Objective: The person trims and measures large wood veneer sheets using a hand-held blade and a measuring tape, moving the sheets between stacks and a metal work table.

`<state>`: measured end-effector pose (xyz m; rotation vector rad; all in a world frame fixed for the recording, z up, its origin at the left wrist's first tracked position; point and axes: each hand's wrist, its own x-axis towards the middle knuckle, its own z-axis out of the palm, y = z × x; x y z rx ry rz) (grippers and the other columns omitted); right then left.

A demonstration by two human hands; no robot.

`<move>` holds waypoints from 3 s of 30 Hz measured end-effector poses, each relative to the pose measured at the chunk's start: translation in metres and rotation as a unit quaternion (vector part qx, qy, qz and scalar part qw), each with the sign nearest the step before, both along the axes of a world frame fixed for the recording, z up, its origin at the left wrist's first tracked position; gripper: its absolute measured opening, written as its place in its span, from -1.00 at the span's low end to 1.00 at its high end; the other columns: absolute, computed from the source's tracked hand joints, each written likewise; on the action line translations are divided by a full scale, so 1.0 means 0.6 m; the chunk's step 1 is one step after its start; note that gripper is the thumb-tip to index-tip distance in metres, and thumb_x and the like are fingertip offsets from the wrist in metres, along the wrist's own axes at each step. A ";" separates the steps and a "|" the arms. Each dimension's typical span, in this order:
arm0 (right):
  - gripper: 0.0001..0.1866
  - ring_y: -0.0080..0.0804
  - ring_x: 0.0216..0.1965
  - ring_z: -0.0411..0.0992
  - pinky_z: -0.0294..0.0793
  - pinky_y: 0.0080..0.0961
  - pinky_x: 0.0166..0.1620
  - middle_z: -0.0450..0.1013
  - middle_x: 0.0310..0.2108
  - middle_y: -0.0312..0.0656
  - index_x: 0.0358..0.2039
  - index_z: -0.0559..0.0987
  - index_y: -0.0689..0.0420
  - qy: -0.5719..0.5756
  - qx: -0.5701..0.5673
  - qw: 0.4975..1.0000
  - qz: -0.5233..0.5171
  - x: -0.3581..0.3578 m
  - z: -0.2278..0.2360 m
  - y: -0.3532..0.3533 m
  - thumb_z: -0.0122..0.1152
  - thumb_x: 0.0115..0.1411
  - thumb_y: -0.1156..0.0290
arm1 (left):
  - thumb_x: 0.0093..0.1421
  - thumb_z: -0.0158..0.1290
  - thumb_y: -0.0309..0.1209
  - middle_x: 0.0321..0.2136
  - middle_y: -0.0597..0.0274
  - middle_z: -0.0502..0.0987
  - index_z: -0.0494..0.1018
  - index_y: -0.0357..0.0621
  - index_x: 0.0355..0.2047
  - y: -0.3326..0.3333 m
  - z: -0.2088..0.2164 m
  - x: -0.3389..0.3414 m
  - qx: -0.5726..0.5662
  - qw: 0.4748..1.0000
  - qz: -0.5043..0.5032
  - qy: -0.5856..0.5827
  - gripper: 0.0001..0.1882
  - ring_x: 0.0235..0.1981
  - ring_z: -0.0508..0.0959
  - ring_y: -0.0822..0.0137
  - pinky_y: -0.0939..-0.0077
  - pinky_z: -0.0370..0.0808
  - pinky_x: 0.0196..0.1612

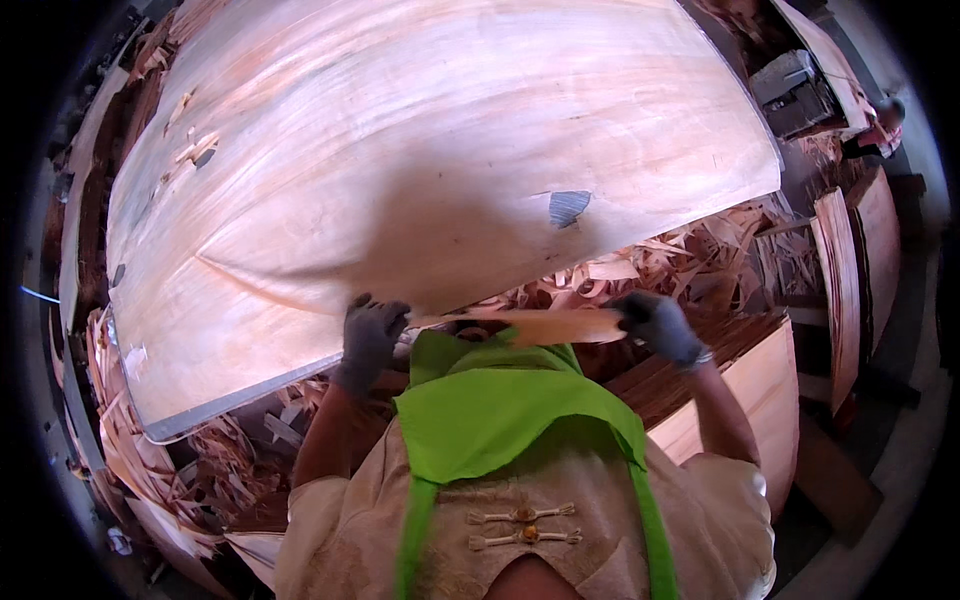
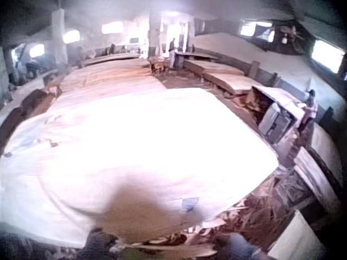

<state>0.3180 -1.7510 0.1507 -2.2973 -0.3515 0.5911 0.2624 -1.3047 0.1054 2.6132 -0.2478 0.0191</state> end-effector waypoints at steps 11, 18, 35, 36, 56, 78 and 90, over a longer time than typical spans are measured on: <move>-0.77 0.06 -0.29 0.42 0.41 -0.13 -0.26 0.48 -0.37 0.01 -0.33 0.50 0.13 -0.131 -0.165 0.973 0.099 0.351 -0.118 -0.078 0.07 0.09 0.25 | 0.04 0.05 -0.30 0.00 0.10 0.40 0.42 -0.06 -0.07 -0.136 -0.044 0.192 0.340 0.926 0.078 0.146 -0.60 0.09 0.31 0.20 0.17 0.12 0.17; -0.80 0.01 -0.30 0.44 0.41 -0.12 -0.28 0.48 -0.38 -0.05 -0.35 0.50 0.05 -0.179 -0.131 0.970 0.098 0.400 -0.169 -0.026 0.10 0.04 0.24 | 0.14 -0.09 -0.19 0.26 0.08 0.01 0.14 -0.15 0.18 -0.273 -0.097 0.144 0.182 0.977 0.106 -0.037 -0.39 0.28 0.00 0.11 0.08 -0.09 0.28; -0.77 0.02 -0.31 0.41 0.42 -0.16 -0.29 0.39 -0.29 -0.03 -0.17 0.43 0.02 -0.362 0.015 0.920 0.149 0.373 -0.120 0.037 -0.14 0.17 0.43 | 0.10 -0.04 -0.28 0.09 0.06 0.27 0.38 0.24 -0.01 -0.335 -0.192 0.181 0.156 0.918 0.317 -0.179 -0.61 0.11 0.23 0.01 -0.04 0.05 0.18; -0.76 -0.02 -0.37 0.43 0.43 -0.17 -0.34 0.41 -0.34 -0.05 -0.15 0.42 0.04 -0.354 -0.013 0.910 0.216 0.358 -0.137 0.051 -0.12 0.16 0.43 | 0.09 -0.03 -0.31 0.06 0.05 0.29 0.40 0.24 -0.03 -0.335 -0.201 0.184 0.119 0.916 0.320 -0.209 -0.62 0.09 0.26 0.01 -0.04 0.08 0.17; -0.80 -0.05 -0.52 0.51 0.47 -0.13 -0.49 0.49 -0.56 0.01 -0.26 0.39 0.22 -0.273 -0.243 0.810 0.459 0.415 -0.179 0.152 -0.08 0.11 0.42 | -0.08 0.13 -0.35 -0.25 0.06 0.39 0.49 0.07 -0.18 -0.335 -0.194 0.186 0.041 0.894 0.357 -0.268 -0.63 -0.11 0.36 0.01 0.11 0.34 -0.04; -0.73 0.11 -0.59 0.42 0.36 0.01 -0.52 0.44 -0.62 0.06 -0.16 0.32 0.21 -0.267 -0.203 0.909 0.247 0.286 -0.166 0.015 -0.21 0.24 0.31 | 0.06 -0.02 -0.36 -0.07 -0.01 0.36 0.45 -0.05 -0.18 -0.336 -0.179 0.177 0.098 0.898 0.344 -0.257 -0.72 0.07 0.28 -0.03 -0.06 0.11 0.14; -0.57 -0.14 -0.53 0.50 0.47 -0.18 -0.49 0.52 -0.52 -0.08 0.02 0.33 0.26 -0.240 -0.199 0.897 0.315 0.246 -0.238 0.278 -0.14 0.18 0.32 | 0.10 -0.12 -0.22 0.17 -0.01 0.18 0.20 -0.26 0.11 -0.335 -0.191 0.181 0.153 0.901 0.381 -0.137 -0.41 0.21 0.13 0.02 -0.08 -0.08 0.22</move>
